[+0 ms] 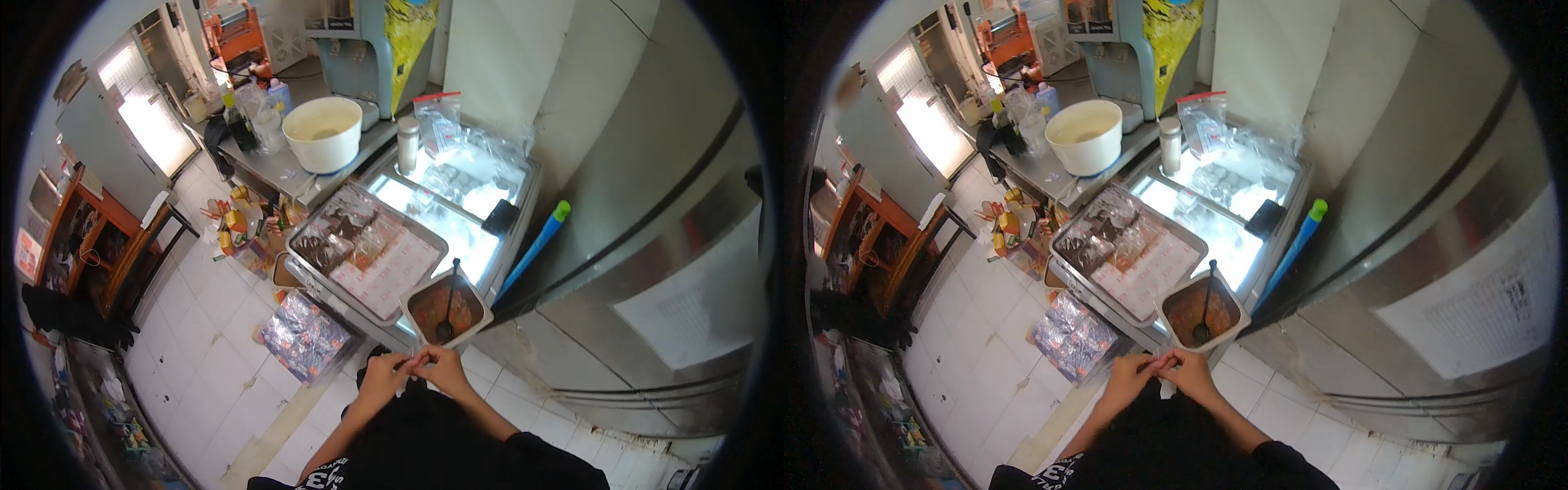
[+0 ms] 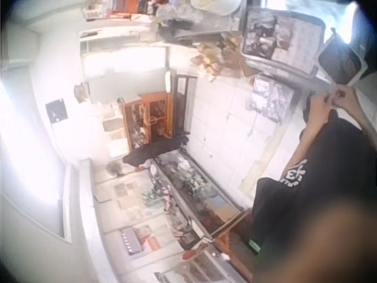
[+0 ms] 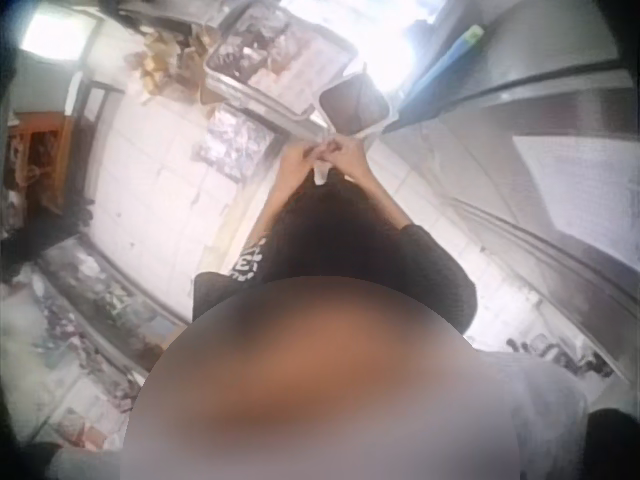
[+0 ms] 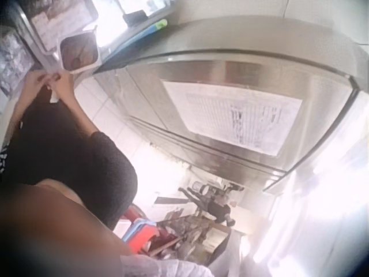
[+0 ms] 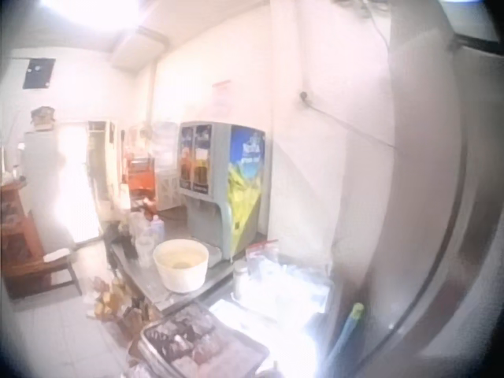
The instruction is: The person scoops a reddish-brown food mixture from a metal container into small plastic bags using a spoon. They seal each bag and place it on a tray. The person repeats this process multiple times.
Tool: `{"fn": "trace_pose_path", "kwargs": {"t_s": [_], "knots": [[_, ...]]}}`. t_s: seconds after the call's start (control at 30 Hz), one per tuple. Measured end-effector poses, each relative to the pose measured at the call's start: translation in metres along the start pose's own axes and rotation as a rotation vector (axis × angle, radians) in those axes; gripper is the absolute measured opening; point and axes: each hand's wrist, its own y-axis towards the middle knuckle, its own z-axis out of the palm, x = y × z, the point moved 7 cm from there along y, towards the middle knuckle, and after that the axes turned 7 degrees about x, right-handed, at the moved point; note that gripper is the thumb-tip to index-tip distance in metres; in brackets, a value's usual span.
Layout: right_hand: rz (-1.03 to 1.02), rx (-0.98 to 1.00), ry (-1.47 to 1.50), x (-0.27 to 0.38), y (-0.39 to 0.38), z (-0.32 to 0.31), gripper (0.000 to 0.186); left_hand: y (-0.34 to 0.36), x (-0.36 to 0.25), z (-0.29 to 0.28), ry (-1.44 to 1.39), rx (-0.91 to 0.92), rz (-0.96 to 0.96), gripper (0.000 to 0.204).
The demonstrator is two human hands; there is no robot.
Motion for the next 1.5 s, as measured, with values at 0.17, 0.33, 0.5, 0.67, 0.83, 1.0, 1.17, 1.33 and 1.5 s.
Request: {"fn": "trace_pose_path", "kwargs": {"t_s": [0.17,0.33,0.5,0.67,0.83,1.0,1.17,1.33,1.5], "knots": [[0.028,0.165,0.061,-0.013,-0.018,-0.006,0.014,-0.012,-0.004,0.018,0.082,0.202,0.016,0.017],[-0.270,0.067,-0.417,0.009,-0.032,-0.004,0.009,-0.018,-0.026,0.047,0.521,0.057,0.196,0.009],[-0.141,-0.204,-0.561,0.016,-0.033,-0.033,0.007,-0.001,-0.024,0.034,0.543,-0.123,0.140,0.008],[-0.216,-0.258,-0.477,0.033,-0.019,-0.035,0.009,0.018,-0.039,0.028,0.419,-0.202,0.239,0.016],[-0.383,-0.395,-0.445,0.054,-0.014,-0.031,0.018,0.036,0.007,0.023,-0.448,-0.141,-0.089,0.017],[-0.350,-0.511,-0.222,0.055,-0.003,-0.043,0.018,0.032,0.030,0.033,-1.121,-0.368,-0.088,0.013],[-0.367,-0.452,-0.200,0.063,0.011,-0.044,0.020,0.025,0.027,0.023,-0.868,-0.525,-0.036,0.011],[-0.301,-0.481,0.094,0.051,0.015,-0.046,0.010,0.029,0.028,0.029,-1.105,-0.517,0.067,0.007],[-0.002,-0.249,0.796,0.008,0.015,-0.032,0.010,0.037,0.034,0.045,-1.145,-0.276,-0.039,0.022]]}}
